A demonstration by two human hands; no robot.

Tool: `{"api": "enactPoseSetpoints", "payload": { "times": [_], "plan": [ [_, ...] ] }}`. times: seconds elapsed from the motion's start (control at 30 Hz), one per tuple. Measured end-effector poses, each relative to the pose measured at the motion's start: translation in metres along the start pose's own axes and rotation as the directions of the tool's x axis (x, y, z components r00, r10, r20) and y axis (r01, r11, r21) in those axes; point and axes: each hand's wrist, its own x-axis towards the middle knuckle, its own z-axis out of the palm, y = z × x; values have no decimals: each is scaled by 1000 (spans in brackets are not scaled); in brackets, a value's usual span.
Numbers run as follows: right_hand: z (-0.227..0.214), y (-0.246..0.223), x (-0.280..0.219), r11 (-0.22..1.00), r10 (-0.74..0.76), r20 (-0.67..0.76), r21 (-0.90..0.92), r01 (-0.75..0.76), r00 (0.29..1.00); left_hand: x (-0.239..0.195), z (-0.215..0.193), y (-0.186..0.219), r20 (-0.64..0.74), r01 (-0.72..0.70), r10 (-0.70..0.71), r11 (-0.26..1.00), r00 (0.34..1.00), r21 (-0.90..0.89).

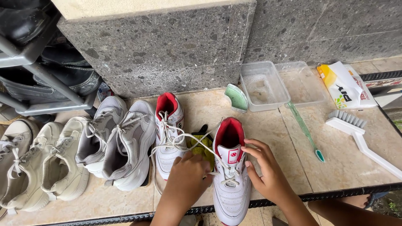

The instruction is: Lacing a white sneaker after cleaning, involving threading the laces through multiple eyelets.

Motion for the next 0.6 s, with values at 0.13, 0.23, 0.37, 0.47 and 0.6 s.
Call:
{"api": "enactPoseSetpoints", "payload": {
  "times": [0.13,0.23,0.37,0.47,0.6],
  "plan": [
    [4,-7,-2,1000,5,6,-14,-5,1000,-14,-50,23,-126,-332,307,887,943,-323],
    [8,-17,-1,997,-74,-61,12,75,995,-16,-58,30,-263,-495,419,720,869,-487],
    [10,-31,2,993,-119,-113,-15,118,986,-18,-63,22,-188,-380,448,390,874,-839],
    [13,-34,4,989,-149,-88,-25,147,985,-18,-70,12,-109,-272,517,250,849,-929],
    [17,-29,4,984,-164,-41,-70,161,986,-19,-72,7,-133,-230,495,141,859,-963]
  ]
}}
